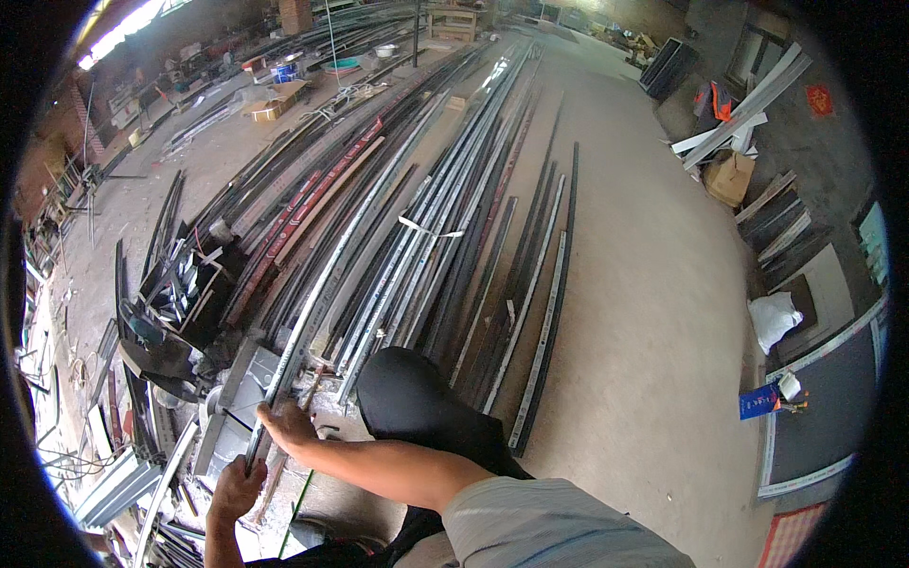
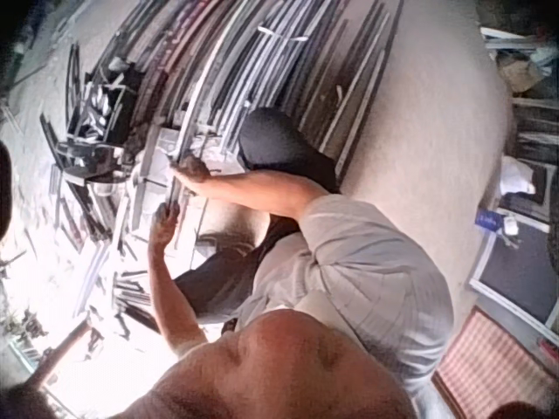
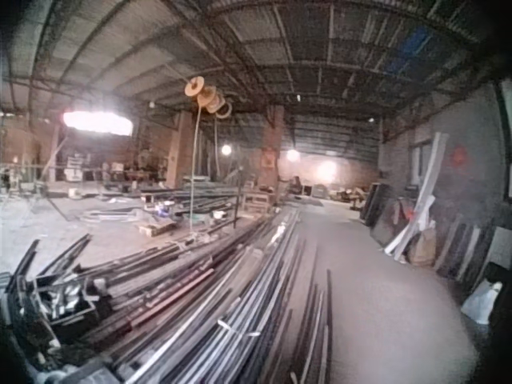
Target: The person sits on the floor in a workshop and uses a tape measure to measure a metal profile, then marks it with a marker. The person handles multiple metal profiles and a tape measure.
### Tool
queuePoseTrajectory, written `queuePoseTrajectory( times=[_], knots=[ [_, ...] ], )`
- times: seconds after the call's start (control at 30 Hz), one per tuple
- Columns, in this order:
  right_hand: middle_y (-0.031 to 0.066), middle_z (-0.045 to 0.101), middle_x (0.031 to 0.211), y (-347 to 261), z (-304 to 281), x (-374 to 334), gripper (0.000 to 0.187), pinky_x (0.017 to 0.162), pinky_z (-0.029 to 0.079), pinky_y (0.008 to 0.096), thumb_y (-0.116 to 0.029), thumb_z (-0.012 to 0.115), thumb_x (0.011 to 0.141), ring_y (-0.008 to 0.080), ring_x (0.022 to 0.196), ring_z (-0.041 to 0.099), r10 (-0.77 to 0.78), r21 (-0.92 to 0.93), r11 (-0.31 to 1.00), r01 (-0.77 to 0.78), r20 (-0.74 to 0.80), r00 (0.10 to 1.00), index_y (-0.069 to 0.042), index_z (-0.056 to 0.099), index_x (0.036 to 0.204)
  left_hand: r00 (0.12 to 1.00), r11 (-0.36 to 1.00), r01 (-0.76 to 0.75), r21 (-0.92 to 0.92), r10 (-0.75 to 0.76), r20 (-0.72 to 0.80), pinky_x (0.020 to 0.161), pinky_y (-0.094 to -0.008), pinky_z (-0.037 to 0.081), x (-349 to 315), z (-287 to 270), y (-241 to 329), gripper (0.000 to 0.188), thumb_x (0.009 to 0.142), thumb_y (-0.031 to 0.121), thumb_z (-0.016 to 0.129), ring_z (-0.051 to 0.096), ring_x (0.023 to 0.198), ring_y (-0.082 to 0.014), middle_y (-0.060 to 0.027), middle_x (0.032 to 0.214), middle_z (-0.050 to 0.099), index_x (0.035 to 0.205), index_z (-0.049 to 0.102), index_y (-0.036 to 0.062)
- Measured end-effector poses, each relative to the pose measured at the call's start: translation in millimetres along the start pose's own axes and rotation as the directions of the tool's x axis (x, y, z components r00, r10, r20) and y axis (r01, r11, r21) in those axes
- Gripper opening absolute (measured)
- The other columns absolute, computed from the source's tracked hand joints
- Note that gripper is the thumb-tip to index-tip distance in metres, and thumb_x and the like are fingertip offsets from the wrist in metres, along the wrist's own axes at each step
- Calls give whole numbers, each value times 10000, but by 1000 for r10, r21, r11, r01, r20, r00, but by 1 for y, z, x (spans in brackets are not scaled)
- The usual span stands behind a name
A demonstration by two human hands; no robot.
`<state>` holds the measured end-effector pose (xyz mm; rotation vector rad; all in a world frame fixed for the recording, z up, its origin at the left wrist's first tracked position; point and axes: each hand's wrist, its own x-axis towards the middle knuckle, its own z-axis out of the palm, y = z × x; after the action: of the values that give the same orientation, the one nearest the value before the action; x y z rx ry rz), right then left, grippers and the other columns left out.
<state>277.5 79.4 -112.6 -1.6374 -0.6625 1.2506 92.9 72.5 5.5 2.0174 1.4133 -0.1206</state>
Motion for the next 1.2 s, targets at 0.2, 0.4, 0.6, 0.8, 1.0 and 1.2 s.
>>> queuePoseTrajectory(
  times=[0.2, 0.4, 0.6, 0.8, 1.0, 1.2],
  knots=[
    [73, 629, 754, -14, 1, -12, 706, 499, 540, 345, -696, 679, 973, 174, 596, 642, 46, 150, 987, -60, 100, 994, -9, 607, 1121, 997, 982, 15, 190, -1, -73, 826, -644, 522, -11, -3, 10, 457, 1044, 457, 649, 698, 931, -573, -326, 925, 737, 1045, 609, 2],
    [70, 620, 697, -28, 1, -23, 542, 463, 511, 376, -564, 682, 1007, 200, 546, 640, 47, 297, 953, -56, 39, 998, -45, 604, 871, 996, 974, 41, 223, -22, -85, 852, -633, 528, -9, 0, 7, 442, 1036, 440, 655, 701, 958, -565, -332, 975, 739, 1059, 604, 1],
    [26, 561, 762, -21, -1, -19, 692, 477, 525, 312, -722, 595, 1010, 140, 590, 604, 59, 316, 944, -93, 117, 991, -39, 599, 1125, 996, 985, 23, 171, -9, -87, 835, -629, 523, -9, 4, 6, 447, 1038, 436, 655, 697, 944, -571, -335, 956, 732, 1040, 600, -7],
    [83, 627, 1101, -8, 8, -13, 912, 552, 612, 311, -867, 509, 951, 164, 828, 680, 135, 393, 902, -182, 142, 981, -101, 549, 1444, 997, 999, 7, 49, -3, -81, 761, -612, 515, -4, 9, -9, 464, 1052, 442, 660, 676, 864, -577, -327, 854, 697, 967, 590, -8],
    [91, 641, 1149, -9, 10, -18, 948, 548, 614, 313, -858, 490, 969, 171, 805, 681, 122, 444, 881, -163, 120, 985, -113, 489, 1555, 998, 1000, -11, 10, 11, -67, 711, -572, 504, -6, 7, -5, 468, 1085, 429, 624, 668, 813, -561, -308, 799, 679, 926, 572, -8],
    [63, 651, 1074, -15, 11, -23, 840, 524, 594, 304, -796, 509, 1005, 155, 760, 670, 136, 487, 861, -147, 58, 989, -116, 526, 1497, 998, 992, -44, -119, 38, -51, 661, -527, 498, -3, 11, -17, 474, 1109, 428, 586, 668, 710, -476, -258, 730, 648, 908, 560, 0]
  ],
)
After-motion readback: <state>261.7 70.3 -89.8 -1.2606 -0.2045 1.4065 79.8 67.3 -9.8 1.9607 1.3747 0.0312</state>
